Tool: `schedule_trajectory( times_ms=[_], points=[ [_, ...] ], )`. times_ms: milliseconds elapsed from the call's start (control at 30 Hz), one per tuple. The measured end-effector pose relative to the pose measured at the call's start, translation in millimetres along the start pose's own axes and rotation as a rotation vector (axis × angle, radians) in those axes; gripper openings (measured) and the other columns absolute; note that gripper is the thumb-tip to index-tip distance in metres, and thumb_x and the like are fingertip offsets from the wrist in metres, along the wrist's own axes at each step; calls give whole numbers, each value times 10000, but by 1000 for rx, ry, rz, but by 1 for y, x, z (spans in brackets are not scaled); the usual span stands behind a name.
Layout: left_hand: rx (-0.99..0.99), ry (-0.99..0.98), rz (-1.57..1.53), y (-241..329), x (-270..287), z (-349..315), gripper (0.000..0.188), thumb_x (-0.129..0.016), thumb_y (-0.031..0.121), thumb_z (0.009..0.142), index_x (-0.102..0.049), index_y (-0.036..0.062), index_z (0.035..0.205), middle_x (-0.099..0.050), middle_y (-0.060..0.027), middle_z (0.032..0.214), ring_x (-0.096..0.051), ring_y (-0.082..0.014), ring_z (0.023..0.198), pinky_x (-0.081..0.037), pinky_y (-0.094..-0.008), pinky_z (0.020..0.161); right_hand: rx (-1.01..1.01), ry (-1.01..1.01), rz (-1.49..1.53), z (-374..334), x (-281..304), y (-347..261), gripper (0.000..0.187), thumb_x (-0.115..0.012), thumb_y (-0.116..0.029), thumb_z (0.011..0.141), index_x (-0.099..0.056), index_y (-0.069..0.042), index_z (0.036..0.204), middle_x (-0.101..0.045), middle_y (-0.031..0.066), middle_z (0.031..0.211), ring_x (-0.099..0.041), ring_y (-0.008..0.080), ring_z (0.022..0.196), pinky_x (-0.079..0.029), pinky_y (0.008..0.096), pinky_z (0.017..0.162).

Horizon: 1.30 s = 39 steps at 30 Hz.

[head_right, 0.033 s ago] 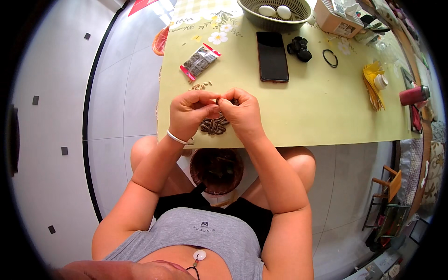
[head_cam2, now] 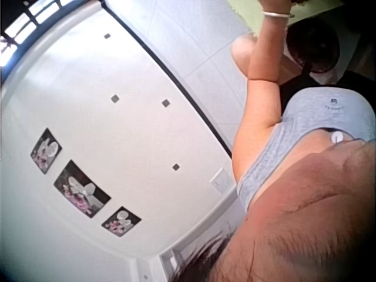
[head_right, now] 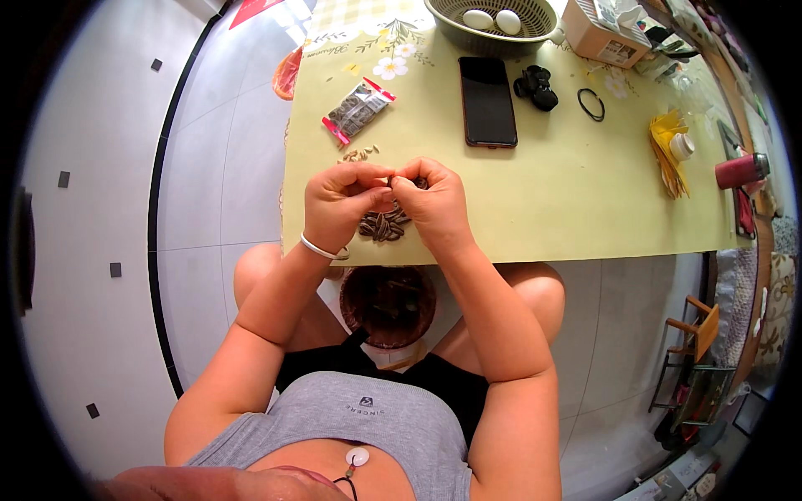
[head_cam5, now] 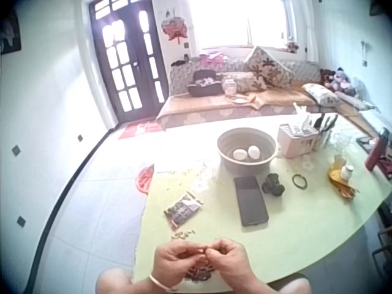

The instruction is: The person sits on the floor and shells sunflower seeds by hand, separating the kernels from the shells. The person places the empty shells into a small bowl positioned between their legs and keeps the kernels in their hand.

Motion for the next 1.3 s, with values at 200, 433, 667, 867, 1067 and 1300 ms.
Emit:
schedule_trajectory(
  times_ms=[200,433,667,867,1067,1300],
  points=[
    [48,5,-102,-4,-2,0,208,-673,-90,828,-684,-39,1030,-703,-105,849,-690,-145,744,-602,-256,682,33,31,-129,0,3,-5,94,-637,-23,845,-598,-37,761,-534,-73,701,-440,-7,615,-352,164,531],
    [233,12,-209,-20,9,6,153,-672,-35,849,-681,-24,1001,-701,-119,834,-691,-168,685,-594,-264,634,-6,23,-19,-1,-2,2,50,-602,-36,867,-588,-43,820,-533,-56,688,-437,8,591,-335,179,500],
    [129,-30,-194,-8,13,12,146,-632,-23,880,-614,-19,1025,-685,-103,857,-690,-157,717,-580,-251,627,-168,-2,262,0,-7,11,71,-503,-6,852,-571,-27,860,-581,43,772,-478,81,576,-323,201,464],
    [-80,30,167,18,6,7,81,-621,4,892,-593,-39,954,-668,-76,809,-676,-120,668,-544,-210,584,-229,-31,293,0,-7,20,119,-478,6,837,-584,-17,888,-597,61,812,-507,97,609,-331,206,468],
    [47,57,85,11,15,10,53,-629,30,900,-598,-11,914,-651,-56,780,-641,-91,660,-464,-184,518,-222,-14,260,0,-8,19,51,-578,-13,864,-580,-13,915,-606,54,815,-503,77,607,-334,195,476],
    [147,-5,-156,-13,20,16,55,-637,49,907,-607,20,942,-621,-29,734,-574,-78,629,-414,-192,513,-211,-38,226,-1,-9,17,62,-634,-44,884,-589,-28,924,-615,54,818,-502,60,614,-338,182,487]
  ],
)
Point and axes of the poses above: each hand's wrist, its own z-axis towards the middle knuckle, its own x-axis out of the back of the hand, y = z × x, the point moved 9 cm from there along z, towards the middle knuckle
